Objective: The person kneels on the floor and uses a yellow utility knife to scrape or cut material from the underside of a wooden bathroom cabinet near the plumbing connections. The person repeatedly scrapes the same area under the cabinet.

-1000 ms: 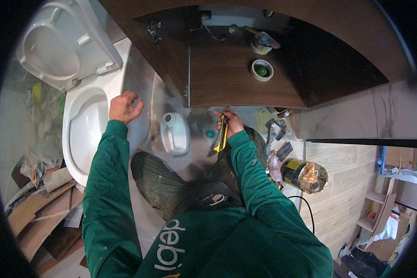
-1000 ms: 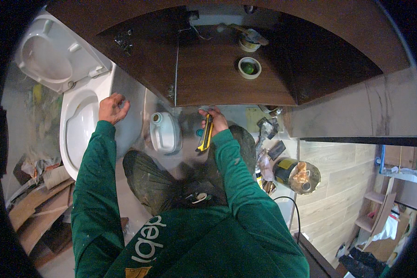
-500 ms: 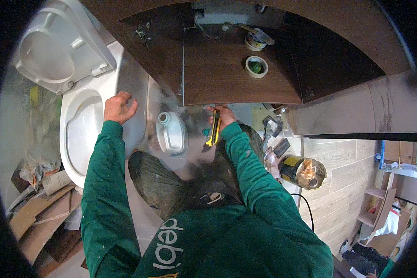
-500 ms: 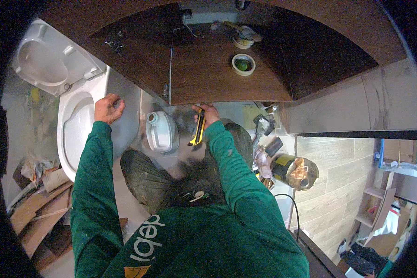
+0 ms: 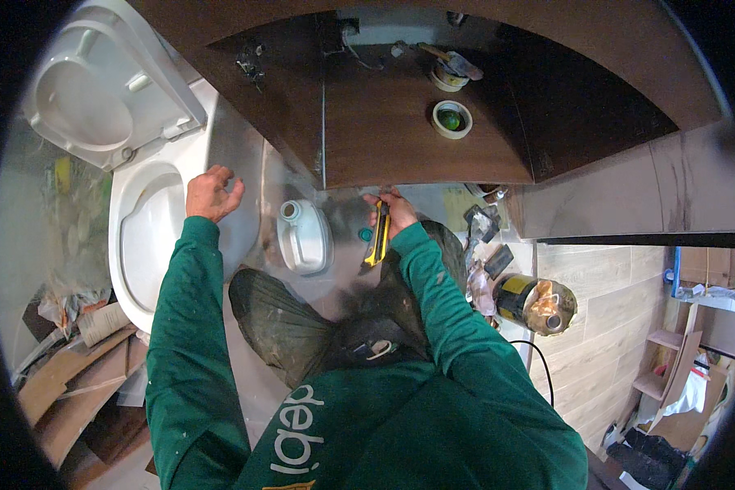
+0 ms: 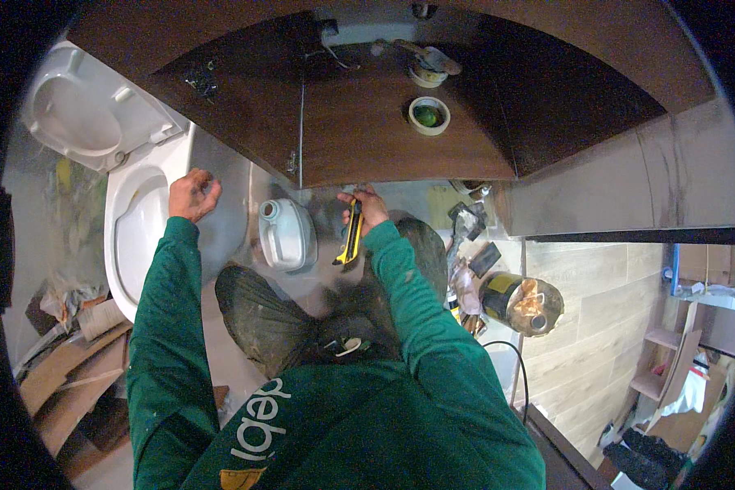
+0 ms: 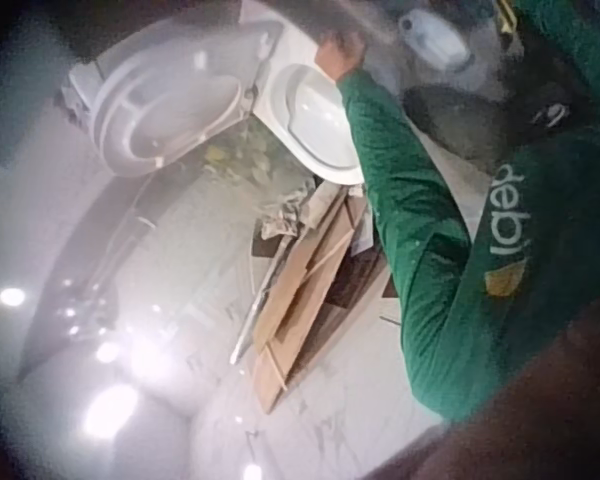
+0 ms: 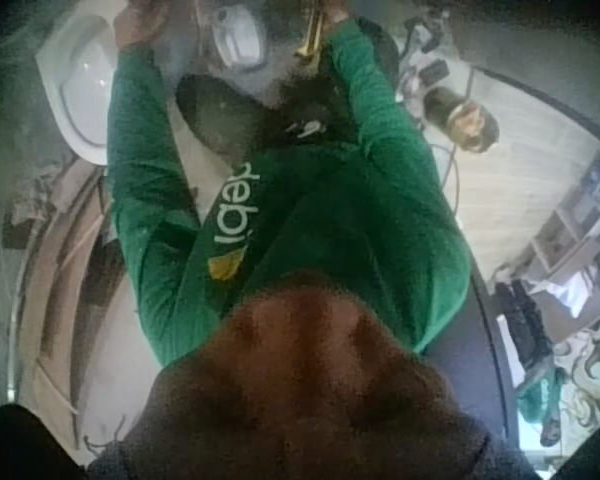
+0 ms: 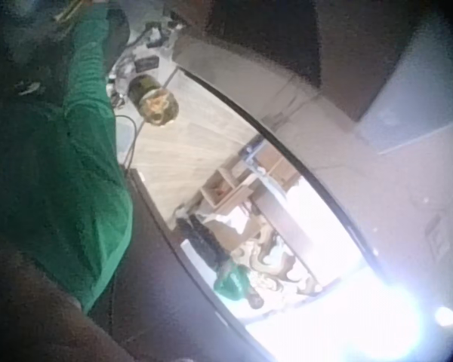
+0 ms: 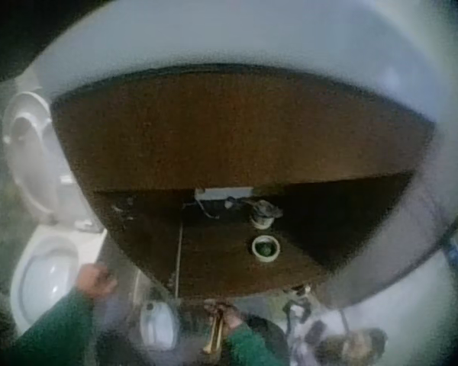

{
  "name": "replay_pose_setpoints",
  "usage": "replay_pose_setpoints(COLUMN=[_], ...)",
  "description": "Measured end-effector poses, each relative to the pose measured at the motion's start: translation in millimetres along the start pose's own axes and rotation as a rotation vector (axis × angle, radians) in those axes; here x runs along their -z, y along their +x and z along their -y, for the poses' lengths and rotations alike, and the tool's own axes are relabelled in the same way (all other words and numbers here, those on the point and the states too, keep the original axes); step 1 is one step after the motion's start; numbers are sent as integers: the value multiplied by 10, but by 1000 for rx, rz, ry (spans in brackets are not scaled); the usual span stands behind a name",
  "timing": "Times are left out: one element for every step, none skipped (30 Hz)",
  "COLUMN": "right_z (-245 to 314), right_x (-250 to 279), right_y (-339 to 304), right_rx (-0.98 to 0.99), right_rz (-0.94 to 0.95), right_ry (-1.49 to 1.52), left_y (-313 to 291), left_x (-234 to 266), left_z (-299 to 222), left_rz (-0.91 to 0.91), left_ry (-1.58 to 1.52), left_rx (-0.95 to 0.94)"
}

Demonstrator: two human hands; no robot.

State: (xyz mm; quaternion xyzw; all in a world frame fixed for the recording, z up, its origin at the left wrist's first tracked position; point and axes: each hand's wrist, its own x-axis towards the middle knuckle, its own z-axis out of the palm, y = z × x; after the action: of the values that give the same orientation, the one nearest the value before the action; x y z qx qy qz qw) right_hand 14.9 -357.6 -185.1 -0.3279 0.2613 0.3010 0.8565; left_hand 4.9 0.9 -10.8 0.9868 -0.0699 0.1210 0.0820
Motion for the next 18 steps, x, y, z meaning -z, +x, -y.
replay_pose_setpoints(right_z=[3, 6, 3, 4, 4, 1, -8, -16, -20, -16, -11, -5, -4, -8, -12, -25, -43, -48], right_x=[-4, -5, -2, -4, -12, -27, -40, -50, -54, -50, -49, -37, -14, 0, 9, 31, 62, 81], right_y=[21, 34, 41, 51, 68, 91, 115, 141, 166, 192, 218, 232, 224, 212, 191, 143, 76, 23], right_rx=[6, 12, 14, 14, 13, 18, 15, 18, 22, 5, -11, -22, -26, -27, -28, -26, -28, -32], right_rz=[1, 0, -42, -7, -7, 4, -24, -40, -21, -34, -9, -27, 18, 23, 10, 29, 26, 21], right_ry=[-23, -44, -74, -65, -68, -71, -62, -53, -30, -34, -23, -24, -14, -17, -22, -2, 15, 27], left_y=[2, 1, 0, 6, 13, 14, 13, 13, 13, 11, 8, 13, 11, 10, 10, 9, 7, 10], left_x=[4, 7, 8, 9, 10, 15, 20, 25, 29, 30, 31, 26, 23, 25, 26, 32, 33, 21], left_z=[-1, -7, -12, -18, -24, -28, -33, -38, -43, -51, -56, -63, -67, -62, -56, -43, -31, -24], left_rz=[-3, -8, 4, 11, 16, 26, 36, 38, 29, 14, -1, 2, 4, 0, 12, 19, 31, 17], left_ry=[14, 28, 38, 50, 62, 58, 56, 54, 48, 42, 38, 44, 53, 58, 41, 21, -1, 21], left_rx=[-11, -20, -13, -4, 4, 15, 26, 37, 25, 11, 3, 8, 20, 25, 30, 27, 38, 15])
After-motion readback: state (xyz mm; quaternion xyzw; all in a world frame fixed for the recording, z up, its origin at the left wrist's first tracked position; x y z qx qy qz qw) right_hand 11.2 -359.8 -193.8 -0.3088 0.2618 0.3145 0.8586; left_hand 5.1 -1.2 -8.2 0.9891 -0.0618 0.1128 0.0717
